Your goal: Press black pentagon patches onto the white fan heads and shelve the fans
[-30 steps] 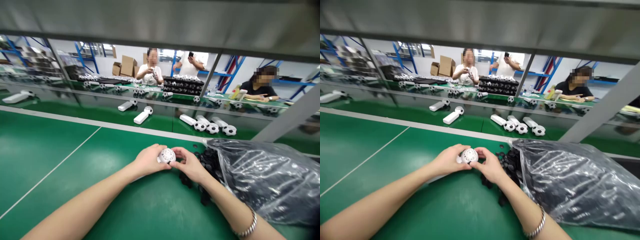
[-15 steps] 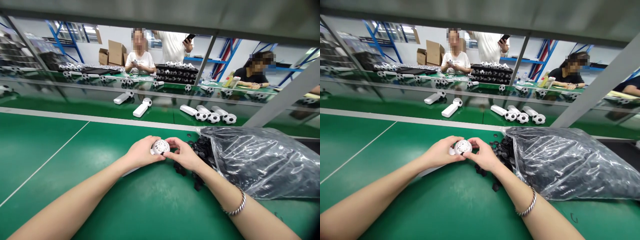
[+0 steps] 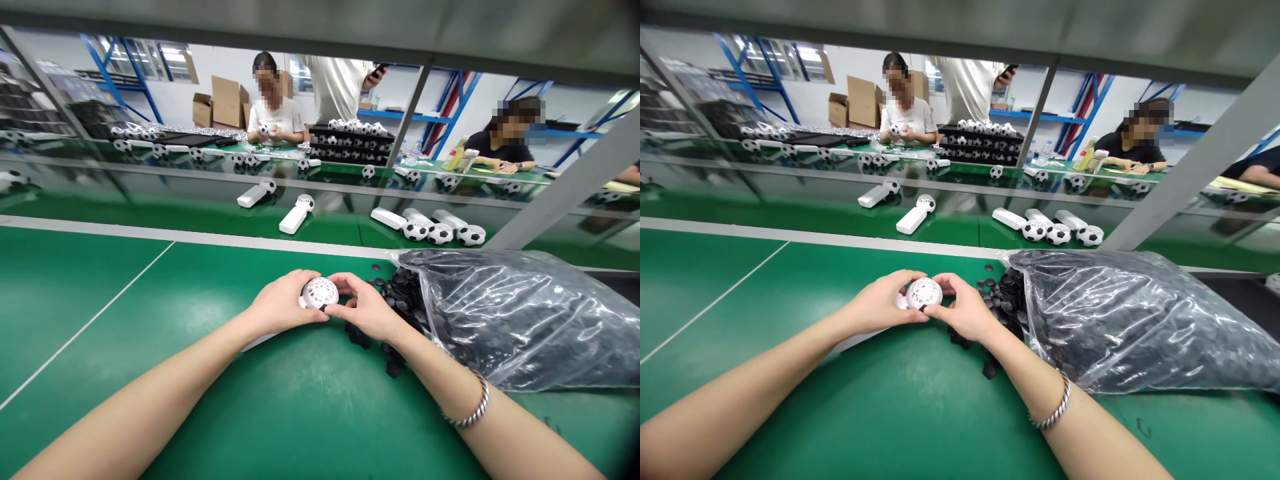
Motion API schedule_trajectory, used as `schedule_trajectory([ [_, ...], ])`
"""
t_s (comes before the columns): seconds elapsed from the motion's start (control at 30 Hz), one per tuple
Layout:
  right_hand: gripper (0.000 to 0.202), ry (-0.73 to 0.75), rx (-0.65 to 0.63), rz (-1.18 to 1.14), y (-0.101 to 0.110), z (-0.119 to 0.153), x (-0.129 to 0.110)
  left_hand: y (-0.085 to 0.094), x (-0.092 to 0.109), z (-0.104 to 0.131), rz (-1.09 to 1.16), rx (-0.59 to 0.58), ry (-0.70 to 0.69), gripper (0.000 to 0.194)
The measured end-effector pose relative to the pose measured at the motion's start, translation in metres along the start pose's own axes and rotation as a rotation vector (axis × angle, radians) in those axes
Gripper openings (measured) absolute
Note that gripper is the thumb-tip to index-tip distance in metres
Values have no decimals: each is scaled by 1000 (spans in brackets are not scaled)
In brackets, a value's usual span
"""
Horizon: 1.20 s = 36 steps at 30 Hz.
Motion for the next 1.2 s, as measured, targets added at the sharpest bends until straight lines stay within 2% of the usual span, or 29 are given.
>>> schedule_trajectory([
  [0.53,35,25,24,62,-1,2,-6,0,0,-1,23,-4,-14,57],
  [0.83,33,27,88,93,-3,4,-9,0,0,1,15,22,-31,58],
  [1.07,33,39,85,107,-6,4,-5,-3,-4,0,68,18,-15,55],
  [1.2,32,57,60,103,1,0,-6,-2,-1,-1,42,7,-49,53],
])
Point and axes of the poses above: each hand's wrist, its own z-axis away from the middle knuckle, its own y-axis out of the back of the hand, x = y × z, the point moved 6 cm from there along -z, towards the middle knuckle, and after that the axes turned 10 degrees about x, right-handed, at the moved point
